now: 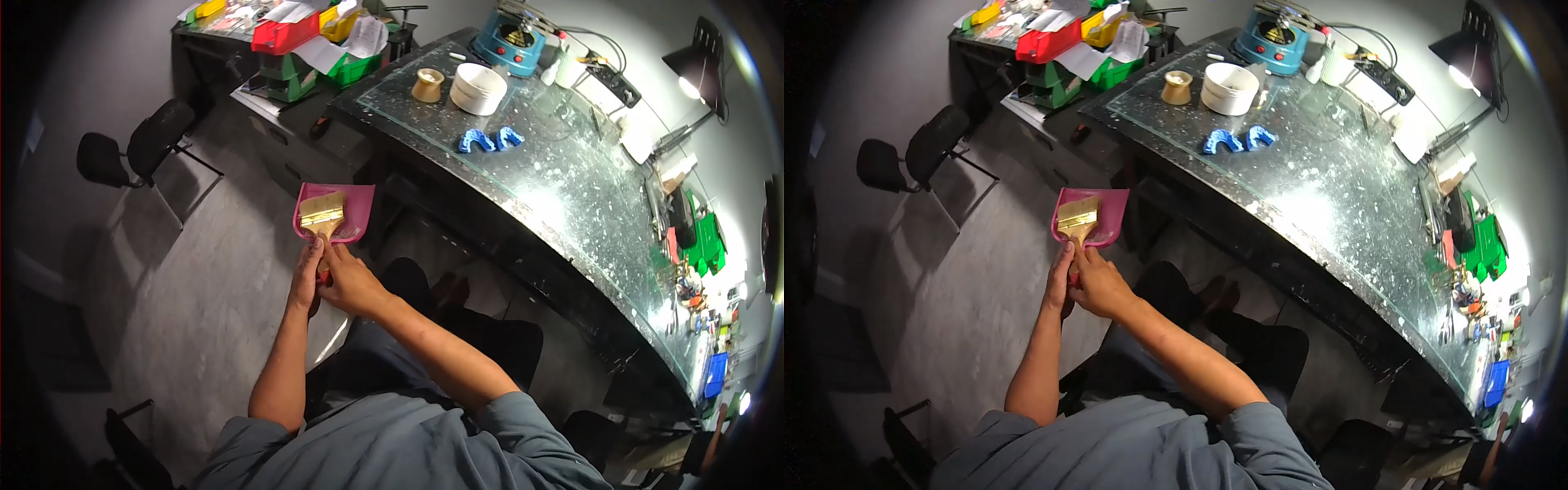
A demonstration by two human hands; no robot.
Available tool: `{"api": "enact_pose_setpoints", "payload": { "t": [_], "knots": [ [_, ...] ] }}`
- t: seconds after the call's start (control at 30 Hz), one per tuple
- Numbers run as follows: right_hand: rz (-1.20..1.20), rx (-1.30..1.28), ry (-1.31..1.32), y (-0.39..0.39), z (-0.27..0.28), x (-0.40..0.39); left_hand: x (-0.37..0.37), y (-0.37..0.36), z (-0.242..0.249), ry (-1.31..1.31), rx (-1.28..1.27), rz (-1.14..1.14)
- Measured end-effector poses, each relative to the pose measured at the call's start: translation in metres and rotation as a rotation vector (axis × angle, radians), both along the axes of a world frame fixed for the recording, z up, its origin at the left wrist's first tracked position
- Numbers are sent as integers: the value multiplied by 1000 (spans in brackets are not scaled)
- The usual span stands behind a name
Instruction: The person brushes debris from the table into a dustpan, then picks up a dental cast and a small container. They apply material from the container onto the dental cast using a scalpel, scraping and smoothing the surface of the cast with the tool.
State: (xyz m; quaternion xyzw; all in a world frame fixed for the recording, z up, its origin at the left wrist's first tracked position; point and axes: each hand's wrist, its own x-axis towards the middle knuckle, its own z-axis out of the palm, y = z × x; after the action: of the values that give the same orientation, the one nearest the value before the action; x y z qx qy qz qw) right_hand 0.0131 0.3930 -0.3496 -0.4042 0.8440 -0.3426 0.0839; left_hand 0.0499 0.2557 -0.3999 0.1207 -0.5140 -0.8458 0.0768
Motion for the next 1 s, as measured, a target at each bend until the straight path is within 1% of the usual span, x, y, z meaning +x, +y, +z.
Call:
{"api": "enact_pose_setpoints", "payload": {
  "t": [0.07,0.1,0.13,0.2,0.23,0.27,0.3,0.33,0.4,0.47,0.53,0.57,0.6,0.63,0.67,0.7,0.73,0.77,0.8,0.83,0.87,0.93,0.97,1.0],
  "knots": [
    [75,-342,-217,16,-1,-5,-5,0,-1,-83,-40,16],
    [122,-288,-272,18,-2,-11,-3,2,13,-81,-77,27],
    [147,-251,-221,20,-4,-14,-3,3,16,-67,-106,38],
    [209,-267,-188,16,-2,-20,1,-15,3,-47,-92,33],
    [217,-257,-278,16,7,-21,6,-26,1,-53,-117,55],
    [218,-325,-194,13,0,-22,6,-31,1,-59,-141,80],
    [222,-362,-237,16,-1,-21,1,-27,15,-78,-158,155],
    [225,-397,-278,19,-2,-20,-6,-26,32,-109,-252,216],
    [268,-360,-400,45,0,-20,-26,-31,60,-92,-236,97],
    [269,-309,-464,82,-19,-24,-62,-48,68,-173,-341,33],
    [248,-113,-288,122,-66,-26,-100,-66,60,-209,-409,-89],
    [238,-119,-304,138,-76,-29,-116,-66,59,-188,-324,-126],
    [241,-133,-185,153,-80,-27,-131,-65,59,-172,-235,-169],
    [240,-134,-60,165,-81,-22,-148,-63,52,-261,-207,-104],
    [224,-123,-64,170,-74,-20,-164,-66,40,-340,-181,-34],
    [125,-37,-17,174,-63,-19,-180,-93,17,-326,-222,-157],
    [22,51,40,178,-53,-18,-190,-87,18,-311,-211,-177],
    [2,69,63,184,-49,-18,-203,-79,23,-264,-220,-94],
    [-73,109,105,190,-49,-17,-213,-72,29,-216,-227,-13],
    [-150,148,151,196,-49,-16,-219,-66,37,-184,-215,-35],
    [-173,161,182,202,-47,-14,-221,-65,45,-270,-156,19],
    [-198,217,134,214,-46,-5,-216,-69,58,-451,-49,122],
    [-227,220,157,220,-51,4,-207,-71,50,-393,-132,244],
    [-193,186,85,227,-56,14,-192,-71,32,-334,-211,365]
  ]
}}
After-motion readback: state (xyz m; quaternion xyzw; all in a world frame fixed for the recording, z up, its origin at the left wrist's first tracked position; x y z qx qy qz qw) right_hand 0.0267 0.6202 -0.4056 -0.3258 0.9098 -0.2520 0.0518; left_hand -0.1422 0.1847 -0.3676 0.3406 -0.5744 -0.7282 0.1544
